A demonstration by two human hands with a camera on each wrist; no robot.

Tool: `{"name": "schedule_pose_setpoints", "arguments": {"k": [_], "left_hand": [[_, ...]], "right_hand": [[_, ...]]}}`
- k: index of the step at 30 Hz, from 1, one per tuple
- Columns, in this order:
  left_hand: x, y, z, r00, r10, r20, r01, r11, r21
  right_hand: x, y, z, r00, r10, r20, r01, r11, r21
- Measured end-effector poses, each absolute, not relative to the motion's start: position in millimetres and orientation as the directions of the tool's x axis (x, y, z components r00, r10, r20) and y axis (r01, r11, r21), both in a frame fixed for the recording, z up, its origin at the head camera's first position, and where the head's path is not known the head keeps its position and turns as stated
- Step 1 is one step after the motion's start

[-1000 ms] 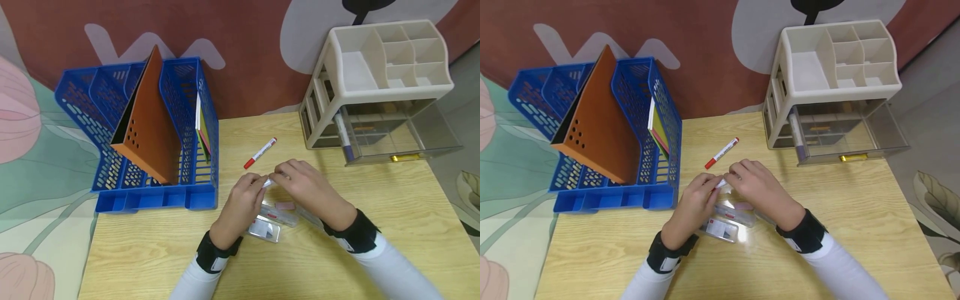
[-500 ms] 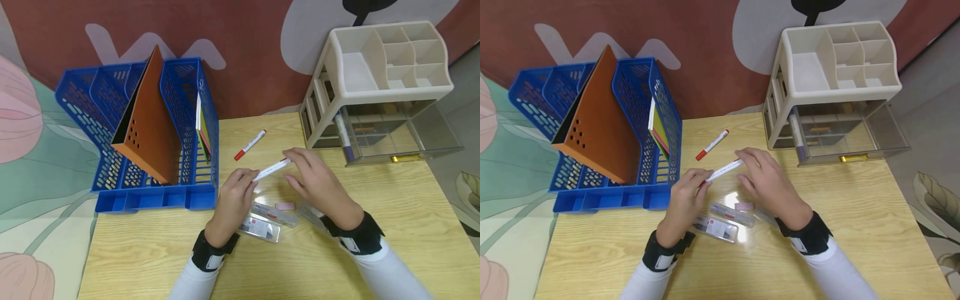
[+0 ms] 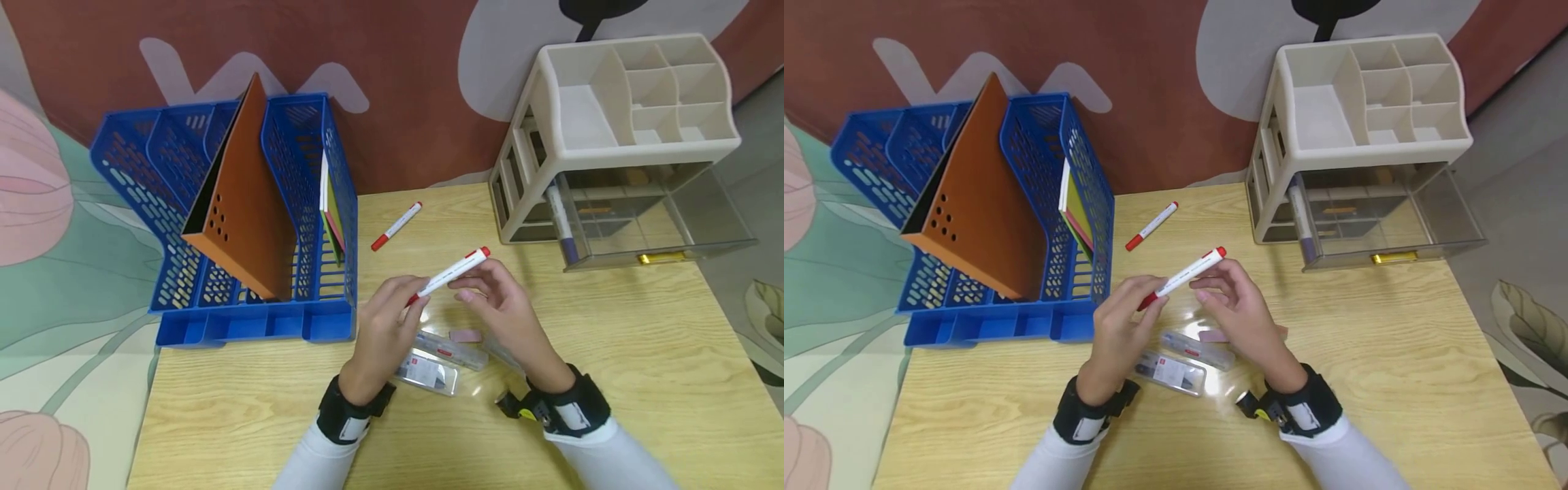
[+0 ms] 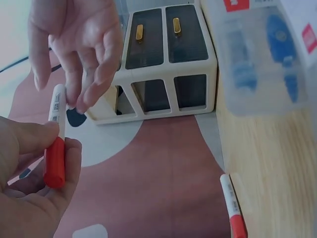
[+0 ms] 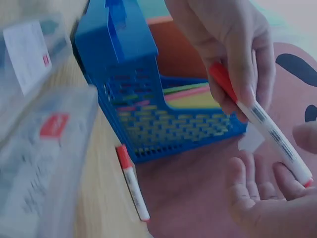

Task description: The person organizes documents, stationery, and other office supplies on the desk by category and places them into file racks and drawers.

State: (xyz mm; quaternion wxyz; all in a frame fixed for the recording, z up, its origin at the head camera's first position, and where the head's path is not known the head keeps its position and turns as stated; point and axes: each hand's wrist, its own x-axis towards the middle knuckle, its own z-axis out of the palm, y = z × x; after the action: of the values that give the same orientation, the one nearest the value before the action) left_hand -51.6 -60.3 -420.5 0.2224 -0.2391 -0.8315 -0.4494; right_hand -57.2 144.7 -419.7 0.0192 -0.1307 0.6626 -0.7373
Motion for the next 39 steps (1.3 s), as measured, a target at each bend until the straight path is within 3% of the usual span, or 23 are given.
{"name": "schedule_pose_setpoints", "arguments": {"k": [10,22,39], "left_hand": [[-46.9,-53.8,-422.9,-0.765,0.286,0.576,0.635,0.482,0.604],[-50.5,-63.7,-419.8,-0.713,0.359,0.603,0.693,0.495,0.524],[-64.6,-98.1,-419.3,-0.774,0.279,0.569,0.609,0.575,0.546]], "right_hand": [[-48.8,125.7,-421.0,-0.991,-0.071,0.117,-0.097,-0.241,-0.966],[-42.5,131.1,-408.1,-0.945,-0.004,0.328,-0.303,-0.374,-0.877],[-31.3,173.9,-361.2,-0.851,0.199,0.486,-0.522,-0.414,-0.745]]}}
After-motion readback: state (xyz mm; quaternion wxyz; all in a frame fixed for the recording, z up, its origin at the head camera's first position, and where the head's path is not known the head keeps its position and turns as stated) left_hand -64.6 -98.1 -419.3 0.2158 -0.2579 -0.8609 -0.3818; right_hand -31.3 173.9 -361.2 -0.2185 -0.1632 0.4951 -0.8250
